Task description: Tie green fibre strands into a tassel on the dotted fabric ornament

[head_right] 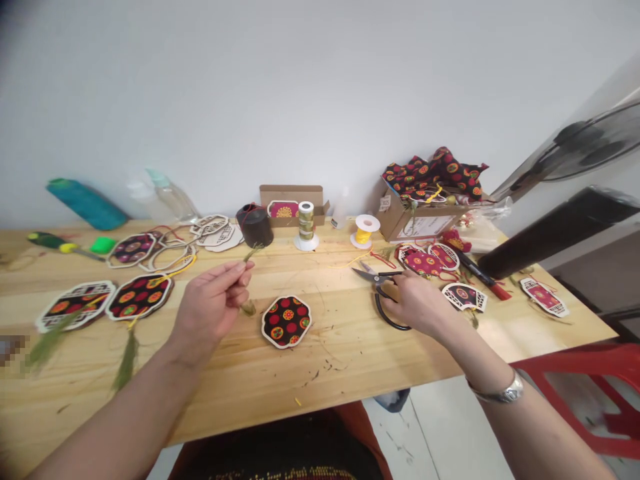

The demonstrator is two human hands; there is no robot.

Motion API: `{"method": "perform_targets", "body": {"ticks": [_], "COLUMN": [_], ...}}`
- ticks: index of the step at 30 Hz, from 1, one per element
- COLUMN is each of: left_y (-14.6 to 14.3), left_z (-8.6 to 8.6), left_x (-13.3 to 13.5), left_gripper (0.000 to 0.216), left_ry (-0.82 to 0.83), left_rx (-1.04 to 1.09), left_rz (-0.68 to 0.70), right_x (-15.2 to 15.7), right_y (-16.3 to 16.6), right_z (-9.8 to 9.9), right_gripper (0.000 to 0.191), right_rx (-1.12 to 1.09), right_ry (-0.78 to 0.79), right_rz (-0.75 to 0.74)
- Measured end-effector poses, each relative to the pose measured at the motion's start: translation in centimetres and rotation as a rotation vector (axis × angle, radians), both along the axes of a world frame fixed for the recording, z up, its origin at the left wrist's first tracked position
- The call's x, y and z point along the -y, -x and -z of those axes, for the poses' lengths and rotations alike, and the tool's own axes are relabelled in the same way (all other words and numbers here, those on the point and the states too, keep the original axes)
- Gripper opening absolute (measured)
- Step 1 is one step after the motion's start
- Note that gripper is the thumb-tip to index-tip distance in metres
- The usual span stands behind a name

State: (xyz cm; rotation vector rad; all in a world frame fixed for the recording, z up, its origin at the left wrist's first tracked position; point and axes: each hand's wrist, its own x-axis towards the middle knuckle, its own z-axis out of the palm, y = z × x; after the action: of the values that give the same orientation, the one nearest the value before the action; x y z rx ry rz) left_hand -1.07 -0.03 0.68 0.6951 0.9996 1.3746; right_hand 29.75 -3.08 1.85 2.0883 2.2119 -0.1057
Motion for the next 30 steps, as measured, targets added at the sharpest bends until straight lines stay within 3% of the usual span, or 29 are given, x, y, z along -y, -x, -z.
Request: {"method": "perform_targets", "body": {"ticks": [4,6,9,14,19,22,24,26,28,30], "left_y": [-0.1,-0.2,-0.3,-0.4,-0.5,-0.6,-0.7,-0.7,-0.8,-0.8], "left_z": [-0.1,-0.2,-0.1,0.1,0.1,0.0,0.0,0.1,0.1,0.1], "left_x": [0.1,0.1,0.2,0.3,0.4,0.4,0.4,0.4,0.4,0.5], "left_gripper": [0.014,0.015,0.017,0.018,0.017,0.017,0.017,0.017,0.018,0.019], "left_ry": [0.011,0.021,0.028,0.052,0.054,0.059,0.064,0.071,0.081,0.099], "left_rx": [0.004,0.001,-0.007,-0.025,-0.020,-0.003,0.003,0.007,0.019,0.042], "left_rz": [-0.005,-0.004,-0.001,0.015,0.026,0.031,0.036,0.043,0.068,0.120], "right_x": [-0.6,-0.8,-1.8,-5.3,-7.7,-8.3,-8.5,-8.5,-8.2,-7.3], "right_y": [0.1,1.3,4.2,8.8,9.9,9.9,10.2,10.7,11.5,12.3], "right_z": [0.0,-0.5,-1.1,-0.1,1.4,1.3,0.7,0.2,-0.2,-0.1], "right_gripper": [0.031,0.025,0.022,0.039,0.016,0.013,0.012,0.015,0.022,0.023], "right_rx": [0.028,0.069,0.008,-0.062,-0.040,-0.286,-0.569,-0.826,-0.989,-1.042], "right_ry": [0.010,-0.101,-0.282,-0.297,-0.277,-0.233,-0.180,-0.142,-0.169,-0.247], "right_rz": [-0.022,-0.091,-0.323,-0.661,-0.713,-0.648,-0.464,-0.186,0.036,0.086]}}
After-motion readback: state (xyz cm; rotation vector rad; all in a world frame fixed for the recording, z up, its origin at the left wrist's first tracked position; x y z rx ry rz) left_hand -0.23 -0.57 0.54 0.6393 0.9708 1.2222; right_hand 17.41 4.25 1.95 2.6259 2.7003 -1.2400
